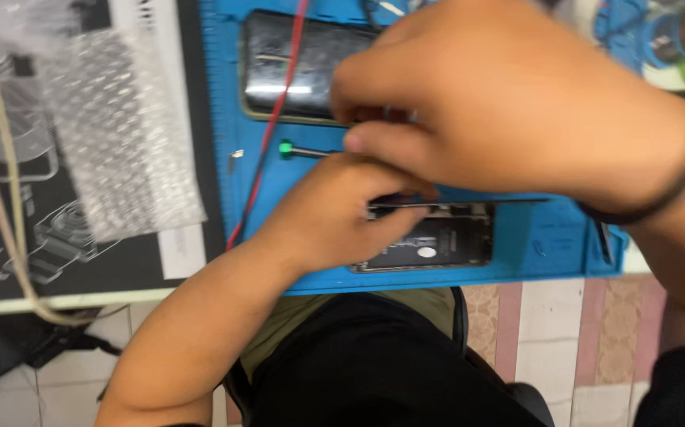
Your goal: The person uses a screwdriver to remove screws from a disassembled smartphone, then reattaches the screen assembly and connects internal ribbon cables. They test the device by powering it on, observe the Apple logo, then reopen the phone to continue adjusting internal components.
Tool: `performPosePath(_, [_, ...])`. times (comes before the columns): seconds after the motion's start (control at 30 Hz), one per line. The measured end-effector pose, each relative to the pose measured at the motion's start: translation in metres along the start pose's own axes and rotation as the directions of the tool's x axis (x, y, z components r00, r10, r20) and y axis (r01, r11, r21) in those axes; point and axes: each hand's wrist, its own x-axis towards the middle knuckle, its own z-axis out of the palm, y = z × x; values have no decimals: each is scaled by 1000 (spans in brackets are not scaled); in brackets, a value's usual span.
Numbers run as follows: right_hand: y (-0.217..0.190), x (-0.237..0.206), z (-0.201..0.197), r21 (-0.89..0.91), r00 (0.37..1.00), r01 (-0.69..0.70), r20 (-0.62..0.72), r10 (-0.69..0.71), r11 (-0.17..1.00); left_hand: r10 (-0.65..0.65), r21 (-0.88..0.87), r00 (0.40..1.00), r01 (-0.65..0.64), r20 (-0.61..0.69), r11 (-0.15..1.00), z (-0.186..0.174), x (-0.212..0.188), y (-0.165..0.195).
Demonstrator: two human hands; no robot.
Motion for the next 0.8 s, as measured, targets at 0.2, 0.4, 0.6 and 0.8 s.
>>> performPosePath(0.2, [-27, 86, 55, -188, 906, -70, 400, 141, 980, -9, 59, 996, 14, -90, 998, 9, -8, -10])
performPosePath(0.4, [-30, 103, 79, -297, 915, 13, 389, 108, 955, -12, 35, 993, 16, -120, 999, 13, -12, -18])
performPosePath(0.6, [-31, 100, 77, -310, 939, -8, 325, 114, 951, -35, 41, 992, 40, -118, 998, 13, -13, -14])
performPosePath(0.8, [-19, 53, 21, -233, 987, -12, 151, 48, 972, -20, 5, 1000, 20, -12, 1000, -1, -6, -7])
